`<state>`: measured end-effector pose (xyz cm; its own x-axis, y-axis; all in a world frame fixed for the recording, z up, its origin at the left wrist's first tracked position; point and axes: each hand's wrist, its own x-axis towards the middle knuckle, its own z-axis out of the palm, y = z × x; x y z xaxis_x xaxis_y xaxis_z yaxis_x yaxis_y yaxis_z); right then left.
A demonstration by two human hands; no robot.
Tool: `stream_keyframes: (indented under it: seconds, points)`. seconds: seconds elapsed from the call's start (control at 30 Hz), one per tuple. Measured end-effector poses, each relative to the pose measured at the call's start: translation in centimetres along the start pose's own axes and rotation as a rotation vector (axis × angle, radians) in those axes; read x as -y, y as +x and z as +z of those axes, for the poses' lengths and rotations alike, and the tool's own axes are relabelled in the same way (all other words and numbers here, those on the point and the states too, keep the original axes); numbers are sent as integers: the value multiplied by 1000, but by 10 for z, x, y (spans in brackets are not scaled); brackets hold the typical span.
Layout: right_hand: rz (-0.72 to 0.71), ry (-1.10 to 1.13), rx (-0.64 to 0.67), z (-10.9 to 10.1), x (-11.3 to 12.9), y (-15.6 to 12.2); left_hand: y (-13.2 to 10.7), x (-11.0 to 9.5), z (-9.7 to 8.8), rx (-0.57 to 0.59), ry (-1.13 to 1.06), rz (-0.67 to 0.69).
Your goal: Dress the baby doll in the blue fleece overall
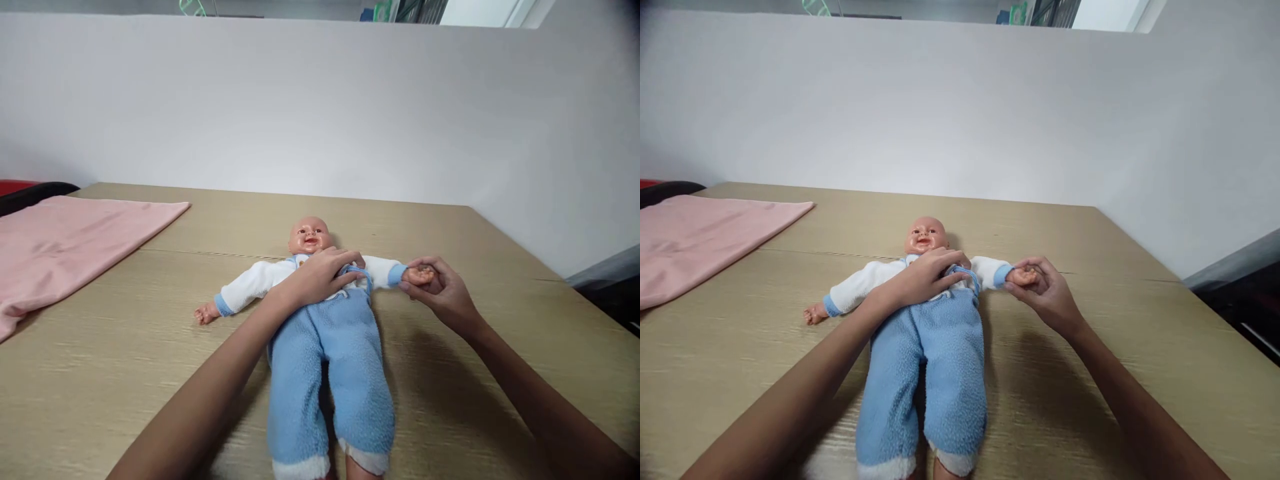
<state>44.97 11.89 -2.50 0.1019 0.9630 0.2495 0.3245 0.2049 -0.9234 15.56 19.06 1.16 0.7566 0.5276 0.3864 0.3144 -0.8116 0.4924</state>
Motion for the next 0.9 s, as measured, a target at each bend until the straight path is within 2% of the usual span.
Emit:
stream_keyframes:
  seconds: [0.13, 0.23, 0.33, 0.4, 0.43, 0.5, 0.6, 0.73, 0.8, 0.9]
  points:
    - [-45, 98, 17, 40, 12, 19, -5, -5, -5, -55, -219, 78]
    - [-82, 96, 145, 62, 17, 23, -7, -5, -5, -104, -254, 123]
    - [-139, 27, 313, 68, 22, 17, -6, -3, -4, -200, -319, 130]
    - [-212, -35, 381, 66, 26, 10, -4, 0, -3, -261, -389, 98]
    - [-243, -65, 379, 65, 29, 5, -2, 2, -1, -288, -415, 63]
    - [-236, -98, 289, 65, 33, -3, 0, 6, 2, -314, -413, -24]
    - [-43, 51, 132, 72, 35, -13, 3, 12, 8, -271, -280, -89]
    - [215, 414, 96, 82, 28, -16, 3, 15, 15, -208, -114, -76]
    - [273, 448, 49, 84, 20, -14, 4, 15, 17, -169, -100, -100]
    - [279, 401, -33, 89, 6, -8, 5, 14, 20, -145, -128, -170]
